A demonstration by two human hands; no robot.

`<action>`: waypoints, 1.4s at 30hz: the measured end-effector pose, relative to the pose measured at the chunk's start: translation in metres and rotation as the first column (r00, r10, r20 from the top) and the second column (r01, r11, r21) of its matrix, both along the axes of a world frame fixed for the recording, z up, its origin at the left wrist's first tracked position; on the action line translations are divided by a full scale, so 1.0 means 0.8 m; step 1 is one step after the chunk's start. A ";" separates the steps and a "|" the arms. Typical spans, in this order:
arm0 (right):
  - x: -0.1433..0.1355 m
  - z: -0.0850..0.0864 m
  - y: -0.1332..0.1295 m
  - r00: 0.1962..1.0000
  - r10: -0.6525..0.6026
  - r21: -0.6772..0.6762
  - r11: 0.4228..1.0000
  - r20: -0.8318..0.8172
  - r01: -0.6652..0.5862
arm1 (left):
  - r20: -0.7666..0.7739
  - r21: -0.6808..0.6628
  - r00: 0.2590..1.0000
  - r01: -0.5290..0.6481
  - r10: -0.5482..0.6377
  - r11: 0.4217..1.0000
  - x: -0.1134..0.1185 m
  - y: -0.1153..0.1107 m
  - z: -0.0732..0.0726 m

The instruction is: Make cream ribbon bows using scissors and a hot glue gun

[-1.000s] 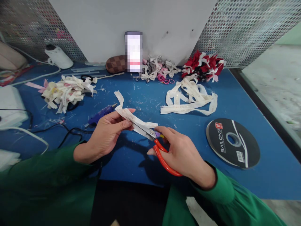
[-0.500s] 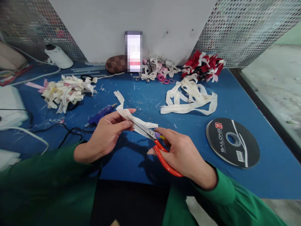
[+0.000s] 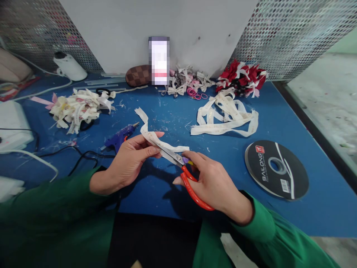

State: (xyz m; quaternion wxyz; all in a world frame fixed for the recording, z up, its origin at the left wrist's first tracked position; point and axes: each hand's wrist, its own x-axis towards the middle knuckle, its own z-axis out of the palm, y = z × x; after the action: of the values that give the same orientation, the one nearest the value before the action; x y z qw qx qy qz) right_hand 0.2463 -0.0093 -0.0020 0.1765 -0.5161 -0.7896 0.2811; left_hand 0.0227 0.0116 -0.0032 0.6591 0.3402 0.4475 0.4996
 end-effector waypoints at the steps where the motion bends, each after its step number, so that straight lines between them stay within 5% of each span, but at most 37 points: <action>1: 0.000 0.000 0.000 1.000 0.002 -0.009 1.000 -0.004 -0.002 | -0.001 0.000 1.000 -0.001 0.001 1.000 0.000 0.000 0.000; 14: 0.007 0.005 0.003 1.000 0.010 -0.017 1.000 -0.027 -0.011 | 0.075 -0.005 0.995 0.066 -0.065 0.998 -0.009 0.006 0.000; 24: 0.009 0.003 0.004 1.000 -0.021 0.010 1.000 0.000 0.021 | 0.044 0.010 0.996 -0.075 0.075 0.997 -0.012 0.012 0.002; 42: 0.008 0.000 0.002 1.000 -0.003 0.047 0.999 0.024 0.002 | 0.002 0.046 0.998 -0.060 0.060 0.997 -0.005 0.006 0.000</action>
State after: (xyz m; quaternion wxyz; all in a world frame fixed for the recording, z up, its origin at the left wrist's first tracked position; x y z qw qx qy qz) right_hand 0.2529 -0.0074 -0.0019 0.1794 -0.5163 -0.7973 0.2560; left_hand 0.0184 0.0167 -0.0030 0.6359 0.3414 0.4458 0.5295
